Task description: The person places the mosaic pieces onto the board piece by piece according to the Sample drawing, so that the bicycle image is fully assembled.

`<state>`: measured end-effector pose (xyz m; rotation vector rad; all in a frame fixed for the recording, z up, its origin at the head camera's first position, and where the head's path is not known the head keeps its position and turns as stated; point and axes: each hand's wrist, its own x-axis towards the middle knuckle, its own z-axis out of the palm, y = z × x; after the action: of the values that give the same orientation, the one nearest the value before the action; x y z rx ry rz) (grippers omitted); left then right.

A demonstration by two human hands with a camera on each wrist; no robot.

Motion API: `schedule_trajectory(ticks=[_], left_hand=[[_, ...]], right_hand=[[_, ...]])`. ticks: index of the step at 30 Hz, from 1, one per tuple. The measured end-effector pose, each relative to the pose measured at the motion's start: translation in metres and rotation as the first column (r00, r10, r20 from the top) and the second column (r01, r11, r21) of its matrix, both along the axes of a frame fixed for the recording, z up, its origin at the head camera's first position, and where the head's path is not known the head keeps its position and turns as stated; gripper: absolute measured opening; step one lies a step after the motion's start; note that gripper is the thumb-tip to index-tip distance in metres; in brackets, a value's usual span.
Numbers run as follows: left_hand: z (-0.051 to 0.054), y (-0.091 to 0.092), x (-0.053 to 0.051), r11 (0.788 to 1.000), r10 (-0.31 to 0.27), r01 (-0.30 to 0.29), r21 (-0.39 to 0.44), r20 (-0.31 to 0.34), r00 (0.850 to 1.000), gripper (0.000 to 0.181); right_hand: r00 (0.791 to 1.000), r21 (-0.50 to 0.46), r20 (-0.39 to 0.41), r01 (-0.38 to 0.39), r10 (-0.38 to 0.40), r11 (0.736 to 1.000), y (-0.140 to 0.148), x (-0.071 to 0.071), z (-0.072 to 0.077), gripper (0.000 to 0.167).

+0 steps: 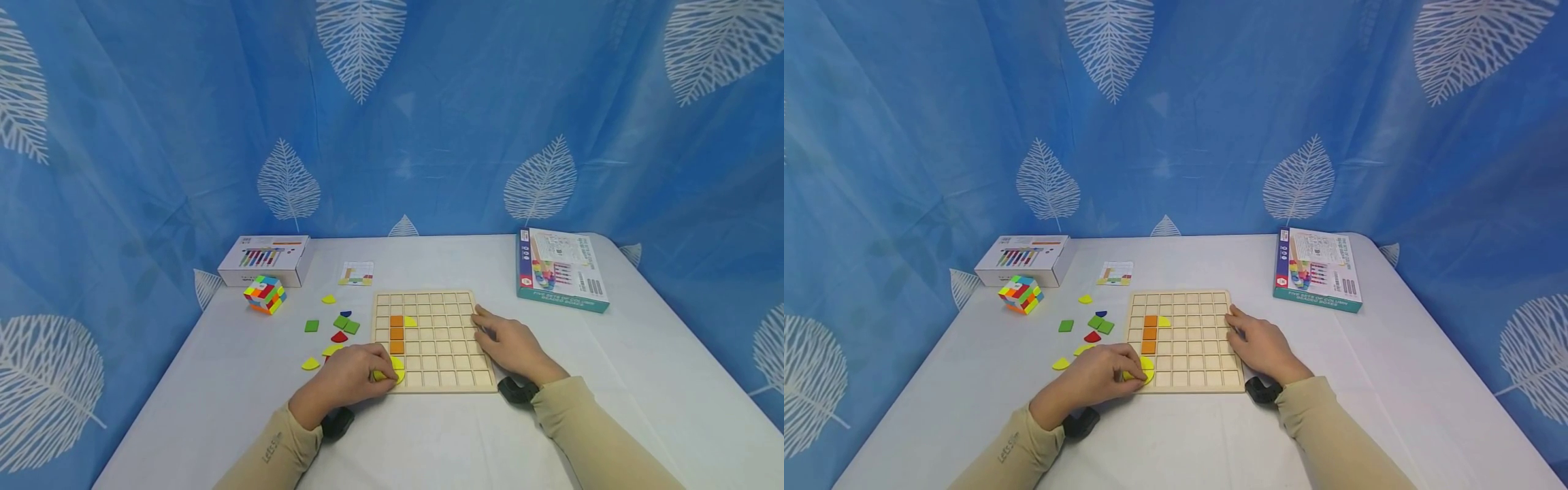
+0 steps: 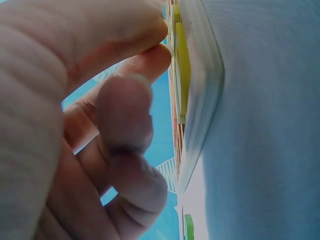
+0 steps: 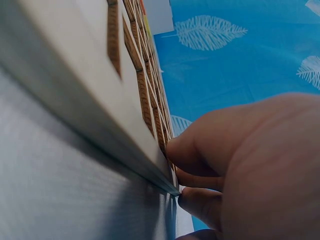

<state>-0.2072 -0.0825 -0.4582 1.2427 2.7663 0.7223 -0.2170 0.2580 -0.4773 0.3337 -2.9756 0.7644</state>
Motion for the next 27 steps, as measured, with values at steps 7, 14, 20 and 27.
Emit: schedule_trajectory(ticks=[7, 14, 20, 27], left_hand=[[0.001, -0.001, 0.0, 1.0, -0.002, 0.002, 0.013, 0.006, 1.0, 0.01], [0.001, -0.003, -0.002, 0.999, 0.048, -0.048, 0.022, -0.018, 0.999, 0.009], [0.002, -0.007, -0.005, 0.987, 0.157, -0.158, -0.018, -0.078, 0.985, 0.011], [0.005, -0.013, -0.009, 0.957, 0.281, -0.29, -0.032, -0.166, 0.945, 0.012]], right_hand=[[1.0, 0.0, -0.001, 0.002, -0.002, 1.0, 0.0, 0.0, 0.0, 0.048], [1.0, -0.005, -0.001, 0.003, -0.003, 1.0, 0.001, 0.0, -0.002, 0.048], [1.0, 0.001, -0.009, -0.002, 0.002, 1.0, 0.0, -0.001, -0.002, 0.047], [1.0, -0.001, -0.003, -0.004, 0.004, 1.0, 0.001, 0.0, -0.001, 0.048]])
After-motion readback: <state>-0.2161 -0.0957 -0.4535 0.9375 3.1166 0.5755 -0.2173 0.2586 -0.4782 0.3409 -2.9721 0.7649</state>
